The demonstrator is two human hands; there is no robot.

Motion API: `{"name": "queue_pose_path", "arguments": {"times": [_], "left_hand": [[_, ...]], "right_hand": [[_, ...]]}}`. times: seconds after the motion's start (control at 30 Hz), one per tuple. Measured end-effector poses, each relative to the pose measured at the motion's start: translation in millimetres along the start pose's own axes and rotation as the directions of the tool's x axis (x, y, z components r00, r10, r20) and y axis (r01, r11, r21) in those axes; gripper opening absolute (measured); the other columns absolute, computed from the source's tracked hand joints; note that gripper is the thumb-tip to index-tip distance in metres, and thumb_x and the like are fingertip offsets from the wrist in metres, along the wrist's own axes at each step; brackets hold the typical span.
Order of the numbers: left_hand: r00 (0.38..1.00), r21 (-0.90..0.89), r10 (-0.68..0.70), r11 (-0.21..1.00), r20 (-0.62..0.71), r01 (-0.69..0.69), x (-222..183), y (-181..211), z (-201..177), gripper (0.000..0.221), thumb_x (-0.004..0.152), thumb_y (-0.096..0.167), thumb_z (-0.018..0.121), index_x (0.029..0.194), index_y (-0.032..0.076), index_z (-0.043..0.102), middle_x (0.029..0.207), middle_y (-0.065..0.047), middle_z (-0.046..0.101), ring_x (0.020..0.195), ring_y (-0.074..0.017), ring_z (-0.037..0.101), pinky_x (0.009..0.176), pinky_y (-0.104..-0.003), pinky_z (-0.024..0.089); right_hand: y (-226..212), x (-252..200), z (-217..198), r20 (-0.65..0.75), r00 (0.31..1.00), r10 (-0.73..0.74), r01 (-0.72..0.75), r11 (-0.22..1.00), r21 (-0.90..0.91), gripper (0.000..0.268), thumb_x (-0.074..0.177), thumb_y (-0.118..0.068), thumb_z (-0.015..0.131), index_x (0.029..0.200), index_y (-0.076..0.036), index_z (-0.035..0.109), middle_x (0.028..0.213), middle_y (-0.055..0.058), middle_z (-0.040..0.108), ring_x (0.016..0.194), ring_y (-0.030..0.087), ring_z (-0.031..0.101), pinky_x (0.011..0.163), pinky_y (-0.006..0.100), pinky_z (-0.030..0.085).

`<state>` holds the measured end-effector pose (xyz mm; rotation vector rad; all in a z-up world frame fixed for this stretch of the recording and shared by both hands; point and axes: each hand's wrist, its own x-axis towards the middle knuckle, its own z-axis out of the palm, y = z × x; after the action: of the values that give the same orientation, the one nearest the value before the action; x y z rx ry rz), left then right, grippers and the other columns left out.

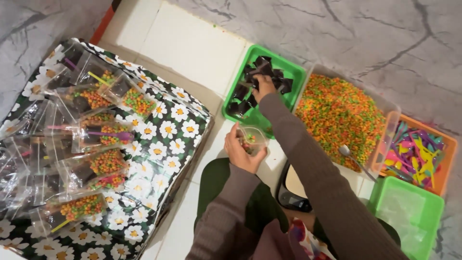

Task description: Packaging small colorful candies into plastic bags using a spoon and a digital scale.

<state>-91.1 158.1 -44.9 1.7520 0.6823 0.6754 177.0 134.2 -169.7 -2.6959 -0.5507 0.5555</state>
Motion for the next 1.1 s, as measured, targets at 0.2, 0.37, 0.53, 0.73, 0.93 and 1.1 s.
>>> {"name": "queue_pose_path", "arguments": {"times": [0.2, 0.37, 0.53, 0.73, 0.93, 1.1], "left_hand": [[1.0, -0.044, 0.011, 0.999, -0.026, -0.012, 2.6, 2.6, 1.4, 0.109, 0.054, 0.024, 0.092, 0.149, 0.008, 0.04, 0.112, -0.011, 0.052, 0.111, -0.0367, 0.056, 0.107, -0.049, 0.032], [1.0, -0.056, -0.007, 0.998, 0.011, 0.007, 5.7, 3.6, -0.5, 0.106, 0.057, 0.024, 0.091, 0.149, 0.008, 0.04, 0.113, -0.012, 0.051, 0.112, -0.0373, 0.054, 0.108, -0.05, 0.028], [0.999, -0.006, 0.011, 1.0, 0.04, -0.01, 5.6, 8.3, -1.4, 0.107, 0.057, 0.024, 0.092, 0.149, 0.008, 0.039, 0.114, -0.014, 0.052, 0.112, -0.0394, 0.054, 0.107, -0.052, 0.03], [0.995, 0.091, 0.042, 0.995, 0.092, -0.051, 4.1, 11.6, -6.0, 0.109, 0.056, 0.027, 0.093, 0.15, 0.011, 0.041, 0.114, -0.013, 0.053, 0.111, -0.0384, 0.055, 0.107, -0.055, 0.031], [0.969, 0.129, 0.116, 0.981, 0.217, -0.146, -2.6, 4.5, -0.7, 0.107, 0.061, 0.032, 0.091, 0.152, 0.013, 0.037, 0.113, -0.01, 0.052, 0.111, -0.0347, 0.053, 0.108, -0.054, 0.029], [0.87, 0.079, 0.271, 0.941, 0.412, -0.33, -9.7, 4.4, 0.0, 0.113, 0.055, 0.039, 0.094, 0.151, 0.016, 0.04, 0.111, -0.006, 0.05, 0.111, -0.0301, 0.05, 0.109, -0.054, 0.025]], "right_hand": [[1.6, 17.1, 9.4, 0.199, 0.974, -0.107, 0.187, 0.876, -0.444, 0.04, 0.105, -0.017, 0.056, 0.145, -0.02, 0.053, 0.158, 0.02, 0.033, 0.14, 0.036, 0.049, 0.107, 0.049, 0.055], [48.7, 22.6, 20.0, 0.009, 0.955, -0.297, 0.264, 0.834, -0.484, 0.032, 0.102, -0.023, 0.059, 0.132, -0.013, 0.065, 0.13, 0.017, 0.059, 0.105, 0.035, 0.071, 0.088, 0.048, 0.062], [1.9, -59.8, -52.5, -0.17, 0.961, -0.219, 0.215, 0.976, -0.042, 0.032, 0.101, -0.021, 0.062, 0.132, -0.017, 0.068, 0.131, 0.008, 0.064, 0.113, 0.03, 0.069, 0.098, 0.043, 0.056], [-28.3, -179.4, -129.9, -0.356, 0.93, -0.087, 0.268, 0.824, 0.5, 0.026, 0.104, -0.035, 0.068, 0.122, -0.018, 0.076, 0.117, 0.011, 0.075, 0.115, 0.03, 0.068, 0.105, 0.043, 0.051], [-18.6, -256.5, -156.4, -0.425, 0.79, -0.441, 0.599, 0.702, 0.385, 0.016, 0.098, -0.029, 0.072, 0.109, -0.022, 0.081, 0.105, 0.003, 0.077, 0.123, 0.031, 0.064, 0.121, 0.056, 0.021], [-9.7, -288.7, -177.1, -0.313, 0.669, -0.674, 0.741, 0.64, 0.204, 0.011, 0.099, -0.031, 0.071, 0.098, -0.024, 0.079, 0.098, 0.0, 0.078, 0.125, 0.024, 0.064, 0.121, 0.059, 0.003]]}}
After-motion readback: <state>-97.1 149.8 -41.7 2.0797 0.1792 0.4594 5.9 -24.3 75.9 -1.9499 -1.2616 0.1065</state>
